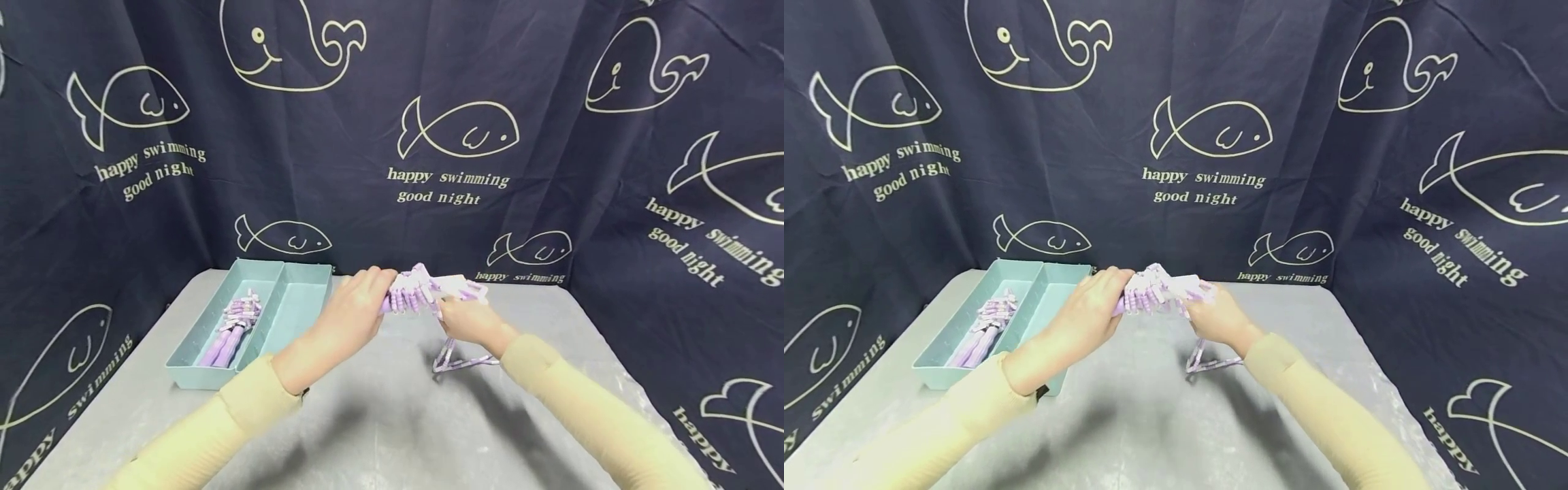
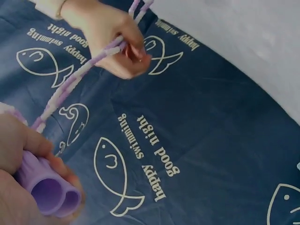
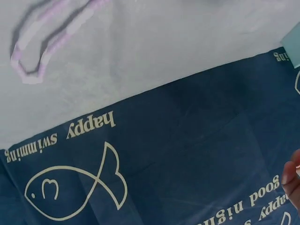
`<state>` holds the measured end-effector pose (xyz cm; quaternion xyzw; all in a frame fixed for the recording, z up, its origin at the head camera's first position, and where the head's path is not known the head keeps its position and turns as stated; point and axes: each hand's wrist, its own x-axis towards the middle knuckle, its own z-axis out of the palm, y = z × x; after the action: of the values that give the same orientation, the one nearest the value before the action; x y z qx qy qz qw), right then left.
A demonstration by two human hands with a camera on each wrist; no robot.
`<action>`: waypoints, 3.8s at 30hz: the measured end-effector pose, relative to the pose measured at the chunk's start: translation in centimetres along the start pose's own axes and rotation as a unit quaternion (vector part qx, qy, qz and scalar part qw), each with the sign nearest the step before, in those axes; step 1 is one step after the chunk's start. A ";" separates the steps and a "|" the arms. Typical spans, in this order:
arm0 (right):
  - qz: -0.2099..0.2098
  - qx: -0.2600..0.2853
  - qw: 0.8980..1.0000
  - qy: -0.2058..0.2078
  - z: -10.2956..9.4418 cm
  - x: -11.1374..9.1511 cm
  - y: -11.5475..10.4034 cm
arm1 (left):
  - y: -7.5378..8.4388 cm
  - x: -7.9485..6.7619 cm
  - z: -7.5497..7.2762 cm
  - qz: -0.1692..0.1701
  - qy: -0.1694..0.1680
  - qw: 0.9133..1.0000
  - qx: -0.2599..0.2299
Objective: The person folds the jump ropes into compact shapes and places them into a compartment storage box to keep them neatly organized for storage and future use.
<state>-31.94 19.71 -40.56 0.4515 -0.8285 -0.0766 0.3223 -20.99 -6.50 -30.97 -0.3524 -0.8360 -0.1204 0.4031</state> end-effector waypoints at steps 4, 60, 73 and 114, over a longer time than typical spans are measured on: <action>0.010 -0.028 0.999 0.020 -1.6 0.2 -0.9 | -0.3 0.3 -0.3 -0.031 -0.008 0.999 0.022; -0.081 -0.141 0.963 0.217 -16.5 6.3 -4.4 | -3.0 -1.5 3.0 -0.221 -0.167 0.942 0.188; -0.073 -0.153 0.959 0.228 -17.8 7.1 -3.3 | -1.2 -2.4 3.6 -0.113 -0.152 0.961 0.201; -0.017 -0.106 0.983 0.151 -12.3 6.1 1.9 | -0.1 -1.8 1.9 0.278 -0.121 0.946 0.114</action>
<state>-28.14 18.00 -27.33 0.4348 -0.7499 -0.1008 0.4883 -21.37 -6.50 -33.50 -0.5344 -0.7552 0.1363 0.3543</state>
